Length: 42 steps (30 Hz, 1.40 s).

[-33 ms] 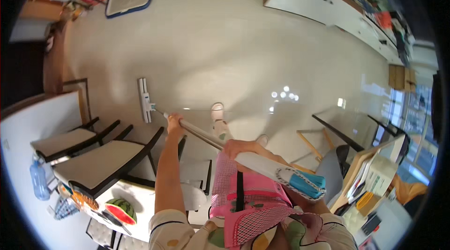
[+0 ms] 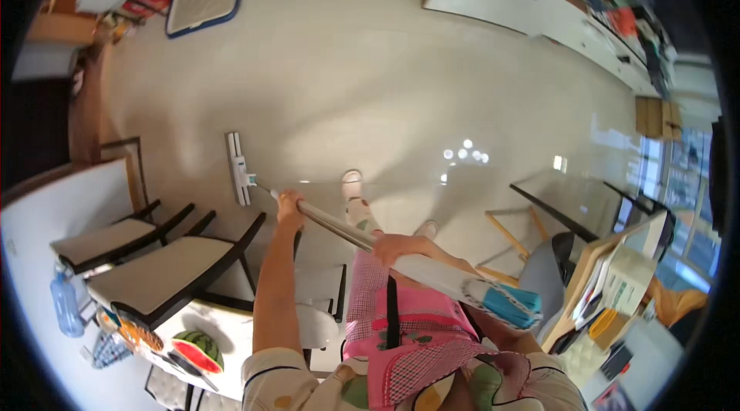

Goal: The recorder is mopping the floor in a living/dining area, moving furniture out of the way to reach all areas.

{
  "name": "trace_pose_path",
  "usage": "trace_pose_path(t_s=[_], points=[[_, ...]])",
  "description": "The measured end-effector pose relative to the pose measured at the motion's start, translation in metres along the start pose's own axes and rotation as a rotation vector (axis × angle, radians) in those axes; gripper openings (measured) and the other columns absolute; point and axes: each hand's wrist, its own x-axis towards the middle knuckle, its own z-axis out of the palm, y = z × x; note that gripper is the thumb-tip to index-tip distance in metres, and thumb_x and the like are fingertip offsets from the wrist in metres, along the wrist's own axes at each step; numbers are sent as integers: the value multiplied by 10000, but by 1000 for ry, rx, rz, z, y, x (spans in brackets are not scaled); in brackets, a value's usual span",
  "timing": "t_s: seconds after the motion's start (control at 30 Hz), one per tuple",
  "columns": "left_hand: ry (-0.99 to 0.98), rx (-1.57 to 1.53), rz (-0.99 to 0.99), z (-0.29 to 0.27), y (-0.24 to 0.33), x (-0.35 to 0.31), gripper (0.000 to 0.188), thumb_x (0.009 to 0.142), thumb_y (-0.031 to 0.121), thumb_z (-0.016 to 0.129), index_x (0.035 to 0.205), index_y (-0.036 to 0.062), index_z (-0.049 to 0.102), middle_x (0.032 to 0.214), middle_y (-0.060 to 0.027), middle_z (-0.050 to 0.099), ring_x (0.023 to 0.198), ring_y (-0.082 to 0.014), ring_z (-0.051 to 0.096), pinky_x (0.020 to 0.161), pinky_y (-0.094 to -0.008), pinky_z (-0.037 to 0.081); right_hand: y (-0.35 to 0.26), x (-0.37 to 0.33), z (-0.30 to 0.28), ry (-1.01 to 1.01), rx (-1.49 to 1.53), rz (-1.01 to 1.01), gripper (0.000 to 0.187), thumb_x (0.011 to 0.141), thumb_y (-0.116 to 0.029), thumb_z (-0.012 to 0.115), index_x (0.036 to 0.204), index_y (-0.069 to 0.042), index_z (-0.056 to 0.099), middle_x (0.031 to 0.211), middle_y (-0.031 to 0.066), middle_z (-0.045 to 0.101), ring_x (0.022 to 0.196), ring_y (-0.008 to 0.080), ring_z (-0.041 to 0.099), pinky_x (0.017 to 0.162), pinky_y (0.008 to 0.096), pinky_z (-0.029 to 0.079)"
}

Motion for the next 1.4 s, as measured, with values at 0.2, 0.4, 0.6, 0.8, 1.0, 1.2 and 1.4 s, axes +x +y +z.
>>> trace_pose_path(t_s=[0.2, 0.4, 0.6, 0.8, 1.0, 1.2, 1.4], points=[[43, -196, 561, 136, 208, -34, 132, 522, 20, 559, 646, 64, 570, 691, -107, 534, 775, -284, 488, 757, -380, 333, -5, -185, -52, 328, -204, -370, 179, 641, -3, 581, 803, -41, 516, 747, 78, 520, 680, 201, 490, 716, 367, 405], [-434, 13, 864, 284, 395, -93, 131, 529, 18, 571, 639, 88, 554, 726, -109, 511, 792, -273, 476, 781, -368, 327, 30, -402, -43, 923, -236, -445, 213, 623, -37, 614, 733, -90, 439, 710, 46, 472, 731, 188, 460, 825, 412, 340], [-809, 241, 1109, 382, 494, -159, 168, 575, 13, 562, 719, 97, 585, 812, -124, 529, 861, -269, 475, 820, -371, 344, 98, -485, 20, 1503, -76, -446, 312, 633, -112, 658, 781, -113, 384, 767, 25, 421, 840, 171, 396, 896, 366, 248], [-987, 293, 1193, 433, 462, -265, 180, 578, 17, 551, 738, 89, 592, 830, -117, 546, 871, -287, 468, 761, -369, 401, 134, -509, 120, 1983, -2, -367, 325, 626, -170, 675, 773, -84, 399, 724, 33, 433, 765, 164, 412, 848, 371, 293], [-1130, 167, 1084, 372, 405, -366, 183, 562, 5, 562, 730, 78, 560, 800, -96, 543, 868, -281, 466, 713, -360, 409, 170, -573, 205, 1713, -154, -446, 379, 631, -250, 675, 745, -100, 346, 717, 32, 362, 754, 186, 392, 824, 375, 298], [-838, -78, 854, 301, 351, -365, 116, 582, -9, 519, 674, 57, 499, 796, -101, 533, 868, -279, 475, 680, -373, 420, 163, -570, 171, 1395, -198, -531, 336, 656, -286, 642, 710, -115, 358, 661, 14, 378, 668, 182, 414, 793, 408, 348], [-263, 39, 555, 212, 192, -253, 167, 605, -2, 533, 760, 59, 524, 871, -156, 493, 869, -304, 470, 733, -362, 385, 179, -420, 79, 451, -724, -55, 55, 622, -85, 530, 625, -57, 481, 597, 87, 473, 544, 224, 462, 550, 335, 399]])
